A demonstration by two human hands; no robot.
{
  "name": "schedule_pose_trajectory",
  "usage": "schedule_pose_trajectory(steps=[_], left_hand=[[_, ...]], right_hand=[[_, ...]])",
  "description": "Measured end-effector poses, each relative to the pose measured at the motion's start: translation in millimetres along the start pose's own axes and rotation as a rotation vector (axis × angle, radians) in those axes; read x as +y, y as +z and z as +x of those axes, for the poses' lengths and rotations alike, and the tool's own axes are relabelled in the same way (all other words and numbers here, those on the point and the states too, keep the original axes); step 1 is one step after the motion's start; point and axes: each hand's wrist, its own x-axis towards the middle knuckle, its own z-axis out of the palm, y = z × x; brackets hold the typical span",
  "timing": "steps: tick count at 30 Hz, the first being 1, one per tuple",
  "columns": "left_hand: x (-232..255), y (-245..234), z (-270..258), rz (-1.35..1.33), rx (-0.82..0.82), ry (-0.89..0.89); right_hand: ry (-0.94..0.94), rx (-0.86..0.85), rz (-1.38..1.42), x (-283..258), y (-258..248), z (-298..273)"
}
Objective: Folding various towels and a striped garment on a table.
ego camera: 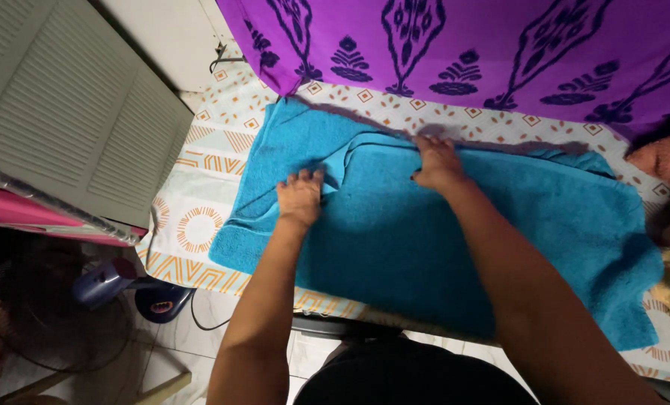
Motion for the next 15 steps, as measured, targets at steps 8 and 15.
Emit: schedule_pose_trajectory(steps=[8, 15], left_hand=[[-16, -95, -6, -0.181, 0.367, -0.114], [-17, -153, 12, -0.299, 0.718, -0.11]], right_hand=[[0.098, -0.05, -0.034, 12, 2, 2], [-0.026, 0.269, 0.182, 50, -38, 13]])
